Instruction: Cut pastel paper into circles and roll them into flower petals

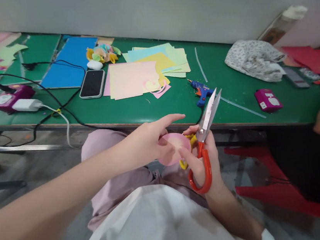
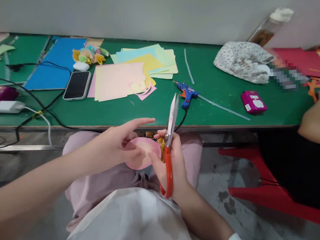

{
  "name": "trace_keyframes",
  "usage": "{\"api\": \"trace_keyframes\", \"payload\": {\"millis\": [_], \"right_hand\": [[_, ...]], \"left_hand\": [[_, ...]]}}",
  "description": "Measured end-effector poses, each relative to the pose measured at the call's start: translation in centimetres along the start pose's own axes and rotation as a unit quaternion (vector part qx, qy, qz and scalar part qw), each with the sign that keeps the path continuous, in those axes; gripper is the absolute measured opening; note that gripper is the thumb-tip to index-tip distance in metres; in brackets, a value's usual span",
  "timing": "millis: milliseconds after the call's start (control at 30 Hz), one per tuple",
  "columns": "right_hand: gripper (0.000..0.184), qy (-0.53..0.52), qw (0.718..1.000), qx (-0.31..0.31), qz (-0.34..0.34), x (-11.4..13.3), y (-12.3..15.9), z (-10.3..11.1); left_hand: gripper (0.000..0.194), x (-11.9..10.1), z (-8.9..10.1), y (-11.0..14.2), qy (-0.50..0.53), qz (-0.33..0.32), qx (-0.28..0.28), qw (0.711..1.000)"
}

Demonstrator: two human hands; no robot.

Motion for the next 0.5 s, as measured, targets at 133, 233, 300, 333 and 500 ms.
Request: {"api": "trace_keyframes", "payload": {"millis": [133,233,300,333,500], "right_hand": [[0.040,-0.015,0.999,-0.035,-0.025,0.0,-0.1,-0.4],[0.043,-0.032,0.997,-0.062,-0.035,0.0,-0.2,-0.7],[0.043,-0.033,0.996,-0.077,-0.025,0.1,-0.4,-0.9],[0.042,-0.033,0.996,-0.079,-0.018,0.2,-0.5,-1.0],[0.039,-0.070,0.995,-0.064,-0.034,0.2,-0.4,-0.1]], "left_hand": [[0.067,0.6,-1.3,0.3,0.100,0.005,-0.100,0.990],[0.065,1.1,-2.7,0.7,0.188,0.026,-0.166,0.968],[0.066,1.3,-3.5,0.9,0.233,0.048,-0.181,0.954],[0.066,1.4,-3.7,1.0,0.243,0.054,-0.192,0.949],[0.063,1.2,-3.1,1.3,0.244,0.064,-0.275,0.928]]}}
Point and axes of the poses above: each hand's wrist, its own y-axis away from the middle knuckle, its own z-axis out of the back of the hand, x = y × z, the point moved 1 cm from there along -y, towards the middle knuckle
